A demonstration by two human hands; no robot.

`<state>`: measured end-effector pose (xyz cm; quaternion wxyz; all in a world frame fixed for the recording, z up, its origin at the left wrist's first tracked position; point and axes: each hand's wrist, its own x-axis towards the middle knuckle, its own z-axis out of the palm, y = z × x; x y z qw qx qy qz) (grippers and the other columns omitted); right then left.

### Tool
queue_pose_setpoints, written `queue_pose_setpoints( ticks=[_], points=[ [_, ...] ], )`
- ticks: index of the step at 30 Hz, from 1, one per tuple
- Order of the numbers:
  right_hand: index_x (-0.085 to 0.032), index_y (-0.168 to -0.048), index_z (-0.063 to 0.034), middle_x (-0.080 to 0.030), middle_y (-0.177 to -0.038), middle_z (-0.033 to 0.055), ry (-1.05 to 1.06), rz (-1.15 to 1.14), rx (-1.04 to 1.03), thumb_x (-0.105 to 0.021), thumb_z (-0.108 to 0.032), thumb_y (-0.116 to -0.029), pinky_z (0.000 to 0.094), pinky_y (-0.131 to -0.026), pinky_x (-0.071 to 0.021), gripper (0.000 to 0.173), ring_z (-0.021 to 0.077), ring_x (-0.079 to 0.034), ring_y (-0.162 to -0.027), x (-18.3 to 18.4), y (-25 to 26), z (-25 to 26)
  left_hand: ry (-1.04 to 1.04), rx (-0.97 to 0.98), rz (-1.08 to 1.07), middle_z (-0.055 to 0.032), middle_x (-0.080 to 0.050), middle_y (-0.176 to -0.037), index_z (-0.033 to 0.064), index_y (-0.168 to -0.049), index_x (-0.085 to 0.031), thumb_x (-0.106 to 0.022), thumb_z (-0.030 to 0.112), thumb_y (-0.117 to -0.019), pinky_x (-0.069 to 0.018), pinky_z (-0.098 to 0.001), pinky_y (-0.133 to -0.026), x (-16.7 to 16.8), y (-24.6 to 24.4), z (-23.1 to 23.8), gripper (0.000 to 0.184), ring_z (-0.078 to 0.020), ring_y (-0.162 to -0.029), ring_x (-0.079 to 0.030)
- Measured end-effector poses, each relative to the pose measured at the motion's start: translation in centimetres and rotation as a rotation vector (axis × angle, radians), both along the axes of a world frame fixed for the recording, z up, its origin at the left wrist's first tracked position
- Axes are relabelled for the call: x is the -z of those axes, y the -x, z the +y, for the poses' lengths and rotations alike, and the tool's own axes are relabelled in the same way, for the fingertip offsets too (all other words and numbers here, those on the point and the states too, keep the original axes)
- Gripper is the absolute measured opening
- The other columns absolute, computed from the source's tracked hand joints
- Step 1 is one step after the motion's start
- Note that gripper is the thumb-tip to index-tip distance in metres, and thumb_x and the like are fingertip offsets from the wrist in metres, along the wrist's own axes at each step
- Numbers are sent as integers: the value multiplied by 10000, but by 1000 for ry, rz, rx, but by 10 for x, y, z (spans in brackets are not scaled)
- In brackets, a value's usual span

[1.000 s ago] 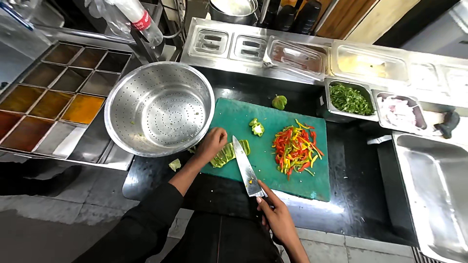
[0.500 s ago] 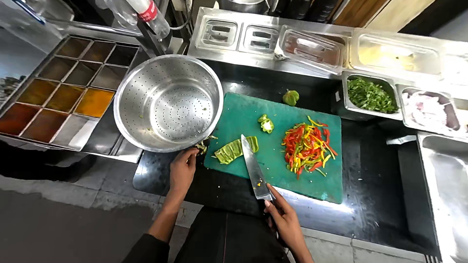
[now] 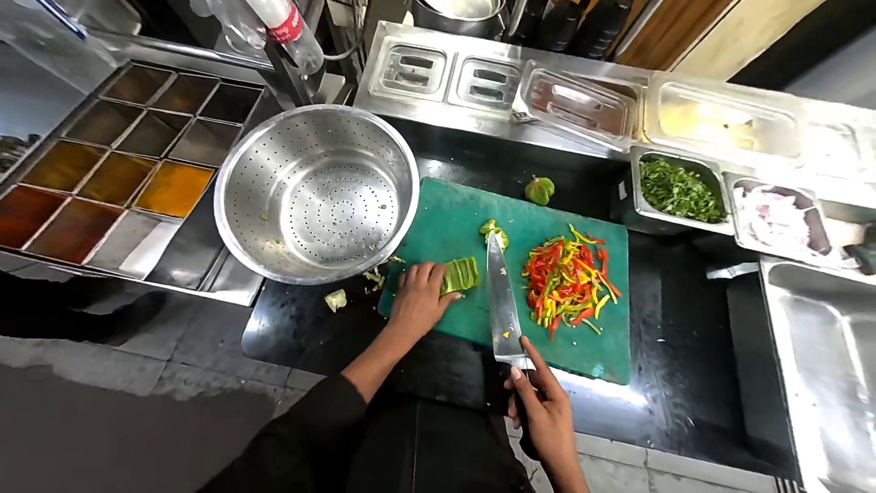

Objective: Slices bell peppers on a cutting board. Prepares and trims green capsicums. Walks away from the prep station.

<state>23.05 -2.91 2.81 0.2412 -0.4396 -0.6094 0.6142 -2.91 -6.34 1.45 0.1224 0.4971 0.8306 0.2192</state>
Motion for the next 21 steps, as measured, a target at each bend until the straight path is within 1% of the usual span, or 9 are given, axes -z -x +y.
queue_pose_setpoints(
  ticks=[4, 6, 8, 10, 12, 14, 16, 19, 21],
  points=[
    [-452, -1519, 9, -688, -769, 73, -8, 16, 75, -548, -102, -1009, 250, -368, -499, 531, 111, -575, -441, 0, -6, -1, 19, 42, 37, -257, -658, -1116, -64, -1167, -664, -520, 197, -1072, -546, -524, -940, -23, 15, 26, 312, -415, -1060, -669],
    [-443, -1526, 9, -685, -766, 66, -6, 27, 104, -545, -102, -1011, 249, -367, -499, 536, 106, -573, -442, -1, -10, -3, 23, 18, 14, -256, -651, -1117, -69, -1165, -654, -486, 172, -1086, -556, -529, -917, -53, 23, 27, 303, -405, -1038, -677],
    [-430, -1530, 14, -680, -766, 65, 1, 44, 136, -543, -99, -1015, 252, -373, -502, 539, 109, -579, -452, 1, -13, -5, -22, 6, 36, -236, -642, -1090, -51, -1146, -641, -496, 179, -1084, -576, -530, -835, -74, 23, 27, 279, -392, -970, -687],
    [-428, -1532, 14, -676, -764, 68, 9, 50, 161, -541, -98, -1014, 252, -374, -502, 542, 113, -578, -454, 2, -15, -6, -14, 17, 55, -234, -635, -1096, -46, -1157, -629, -494, 189, -1085, -577, -531, -821, -61, 21, 31, 281, -396, -967, -684],
    [-426, -1533, 13, -678, -763, 73, 29, 44, 167, -533, -96, -1013, 256, -364, -496, 542, 114, -573, -441, 5, -15, -10, 68, 16, 9, -264, -631, -1179, -61, -1230, -602, -451, 225, -1102, -552, -548, -900, -31, 22, 32, 347, -421, -1052, -673],
    [-426, -1536, 5, -689, -796, 72, 28, 45, 155, -525, -96, -1024, 260, -376, -503, 531, 109, -576, -456, 2, -13, -10, 34, 25, 2, -262, -639, -1180, -62, -1241, -618, -475, 223, -1095, -549, -544, -933, -37, 26, 29, 351, -414, -1069, -670],
    [-438, -1532, -3, -693, -812, 64, 5, 39, 149, -534, -91, -1024, 257, -392, -512, 524, 107, -587, -479, -2, -17, -7, -54, 53, 42, -257, -646, -1137, -50, -1199, -645, -535, 194, -1068, -561, -555, -896, -46, 27, 32, 298, -418, -1040, -672],
    [-452, -1528, -9, -684, -800, 67, 27, 16, 147, -538, -92, -1024, 255, -391, -507, 517, 107, -578, -475, -1, -21, -14, 116, 73, -51, -248, -599, -1260, 0, -1302, -620, -558, 192, -1060, -541, -555, -951, -33, 31, 24, 315, -415, -1115, -642],
    [-442, -1537, -18, -692, -810, 68, 32, 11, 144, -540, -97, -1030, 261, -400, -511, 522, 103, -579, -477, -2, -19, -6, 47, 71, -38, -241, -616, -1241, -10, -1295, -634, -570, 192, -1054, -545, -546, -946, -37, 34, 33, 321, -399, -1099, -650]
  ],
)
